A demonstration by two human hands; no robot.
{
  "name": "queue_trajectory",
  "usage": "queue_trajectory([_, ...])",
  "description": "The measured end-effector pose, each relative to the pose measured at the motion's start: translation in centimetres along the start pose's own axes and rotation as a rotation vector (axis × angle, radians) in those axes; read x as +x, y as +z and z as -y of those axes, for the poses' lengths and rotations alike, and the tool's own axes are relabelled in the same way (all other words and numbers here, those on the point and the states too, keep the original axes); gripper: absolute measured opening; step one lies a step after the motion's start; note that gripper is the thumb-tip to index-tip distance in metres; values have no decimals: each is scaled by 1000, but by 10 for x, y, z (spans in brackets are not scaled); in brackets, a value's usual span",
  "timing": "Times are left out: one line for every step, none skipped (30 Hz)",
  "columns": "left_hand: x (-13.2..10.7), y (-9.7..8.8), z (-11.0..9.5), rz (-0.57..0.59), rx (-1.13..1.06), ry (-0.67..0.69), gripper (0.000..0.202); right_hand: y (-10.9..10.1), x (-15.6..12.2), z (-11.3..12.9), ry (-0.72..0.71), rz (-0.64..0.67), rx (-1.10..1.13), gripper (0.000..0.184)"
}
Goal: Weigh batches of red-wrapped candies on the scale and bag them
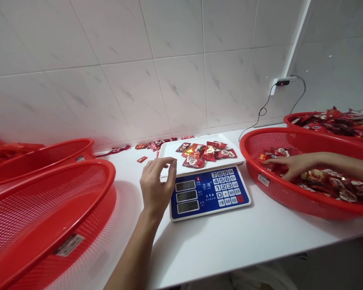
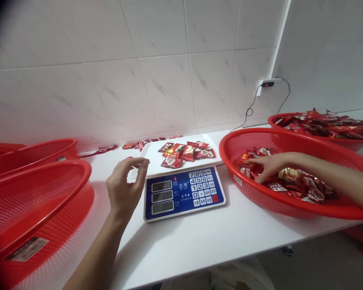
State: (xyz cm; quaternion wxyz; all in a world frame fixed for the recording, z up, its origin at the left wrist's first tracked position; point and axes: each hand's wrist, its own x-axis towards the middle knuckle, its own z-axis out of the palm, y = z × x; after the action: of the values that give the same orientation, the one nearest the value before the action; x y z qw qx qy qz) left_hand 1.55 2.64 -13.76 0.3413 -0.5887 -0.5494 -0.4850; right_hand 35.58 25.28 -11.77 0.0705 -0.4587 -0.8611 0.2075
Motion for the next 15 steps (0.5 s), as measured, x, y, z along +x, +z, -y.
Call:
queue_trajectory([-1, 0, 0, 3, -1, -3, 7, 5, 1, -3, 45, 67, -18, 61])
queue_trajectory([-2, 0, -1, 7, -4, -7, 7, 9, 4, -6, 89, 148, -43, 65])
queue_trajectory([-3, 0, -2, 12, -6, -11, 7, 13, 6, -9, 108, 212, -68, 68])
queue_trajectory([-4, 0, -2, 17, -7, -16, 7, 15, 8, -11, 83, 211, -86, 70])
queue_trajectory([-5, 0, -2, 18, -9, -26, 7, 15, 10, -14, 36, 198, -95, 70])
queue_trajectory([-5, 0, -1, 22, -18, -49, 7, 15, 11, -15, -16, 188, -93, 69])
queue_trajectory([-2, 0, 1, 46, -37, -88, 8, 12, 12, -16, -58, 183, -87, 67])
queue_trajectory([2, 0, 3, 99, -66, -134, 9, 8, 12, -15, -87, 176, -81, 65])
queue_trajectory([9, 2, 6, 188, -102, -180, 10, 3, 12, -11, -89, 178, -83, 64])
queue_trajectory([19, 4, 10, 304, -134, -217, 15, -4, 13, -4, -79, 164, -92, 63])
queue_trajectory([30, 7, 13, 442, -157, -234, 27, -12, 14, 5, -70, 133, -113, 62])
queue_trajectory([43, 12, 17, 586, -165, -228, 42, -20, 16, 18, -71, 88, -140, 60])
queue_trajectory([55, 17, 20, 720, -165, -205, 60, -27, 19, 33, -96, 4, -159, 56])
queue_trajectory([67, 24, 22, 840, -162, -179, 76, -32, 22, 50, -141, -67, -180, 51])
queue_trajectory([76, 32, 23, 946, -155, -162, 89, -36, 26, 69, -195, -141, -175, 47])
